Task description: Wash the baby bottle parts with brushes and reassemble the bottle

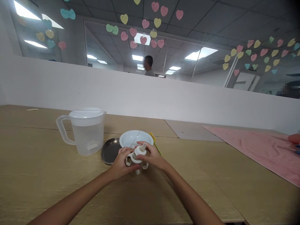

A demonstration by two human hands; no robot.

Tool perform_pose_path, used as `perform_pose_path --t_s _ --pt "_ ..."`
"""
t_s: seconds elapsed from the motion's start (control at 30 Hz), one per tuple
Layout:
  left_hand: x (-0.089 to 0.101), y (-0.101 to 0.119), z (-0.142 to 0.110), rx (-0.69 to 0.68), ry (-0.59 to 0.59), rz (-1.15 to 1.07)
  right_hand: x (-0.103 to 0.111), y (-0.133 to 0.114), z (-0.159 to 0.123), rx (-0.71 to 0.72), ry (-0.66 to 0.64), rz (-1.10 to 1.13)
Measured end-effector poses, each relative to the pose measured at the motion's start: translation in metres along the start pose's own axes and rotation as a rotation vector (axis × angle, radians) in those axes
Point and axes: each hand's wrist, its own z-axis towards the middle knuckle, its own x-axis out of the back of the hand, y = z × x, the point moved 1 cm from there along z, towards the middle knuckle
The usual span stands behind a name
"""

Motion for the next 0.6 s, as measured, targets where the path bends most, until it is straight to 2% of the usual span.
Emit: perform_pose_path --t_s 0.13,0.27,0.43,0.6 --pt "0.000 0.000 0.000 -0.013 0.005 0.017 -0.001 -0.007 -0.001 0.000 -0.027 -0.014" --pt "0.001 0.001 0.001 -0.012 -0.028 0.023 0.006 -0.006 0.003 -0.062 0.016 0.224" --pt "0.000 0.000 0.000 0.006 -0.019 0.024 0.012 -0.007 0.006 -0.108 0.165 0.445" --pt "0.000 -0.001 0.000 -0.002 -0.018 0.026 0.025 -0.004 0.009 -0.030 0.294 0.691"
